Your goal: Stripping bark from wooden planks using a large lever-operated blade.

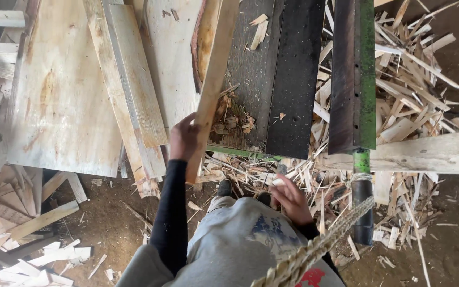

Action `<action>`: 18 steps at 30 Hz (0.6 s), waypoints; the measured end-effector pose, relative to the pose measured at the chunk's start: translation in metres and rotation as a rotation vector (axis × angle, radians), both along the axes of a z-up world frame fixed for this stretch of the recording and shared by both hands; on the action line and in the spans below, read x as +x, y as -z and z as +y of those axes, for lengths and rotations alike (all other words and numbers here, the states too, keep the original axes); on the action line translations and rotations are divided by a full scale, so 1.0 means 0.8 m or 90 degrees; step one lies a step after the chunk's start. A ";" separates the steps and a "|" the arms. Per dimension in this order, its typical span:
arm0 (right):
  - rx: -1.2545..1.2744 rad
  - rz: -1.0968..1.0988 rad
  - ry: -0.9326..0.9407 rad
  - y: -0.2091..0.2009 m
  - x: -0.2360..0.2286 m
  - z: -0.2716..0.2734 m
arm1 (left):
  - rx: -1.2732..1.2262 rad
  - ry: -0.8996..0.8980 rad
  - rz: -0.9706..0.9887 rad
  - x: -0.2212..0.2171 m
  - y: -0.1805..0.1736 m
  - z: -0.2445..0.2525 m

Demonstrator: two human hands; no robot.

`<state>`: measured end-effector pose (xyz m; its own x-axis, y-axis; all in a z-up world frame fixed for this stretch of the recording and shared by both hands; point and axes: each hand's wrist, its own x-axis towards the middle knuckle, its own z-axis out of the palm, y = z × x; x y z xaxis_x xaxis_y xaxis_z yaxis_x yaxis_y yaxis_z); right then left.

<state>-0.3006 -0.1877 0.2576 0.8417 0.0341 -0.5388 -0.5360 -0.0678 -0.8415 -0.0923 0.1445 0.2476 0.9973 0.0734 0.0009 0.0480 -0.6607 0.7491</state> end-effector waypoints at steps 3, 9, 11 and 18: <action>-0.153 -0.200 -0.086 -0.025 0.089 0.042 | 0.175 0.006 -0.043 -0.046 -0.047 0.060; -0.443 -0.637 -0.145 -0.044 0.262 0.134 | 0.441 -0.041 0.048 -0.149 -0.212 0.154; -0.482 -0.659 -0.127 -0.036 0.309 0.151 | 0.497 -0.017 -0.026 -0.187 -0.262 0.178; -0.709 -0.833 -0.111 -0.076 0.419 0.184 | 0.517 -0.054 -0.173 -0.299 -0.332 0.355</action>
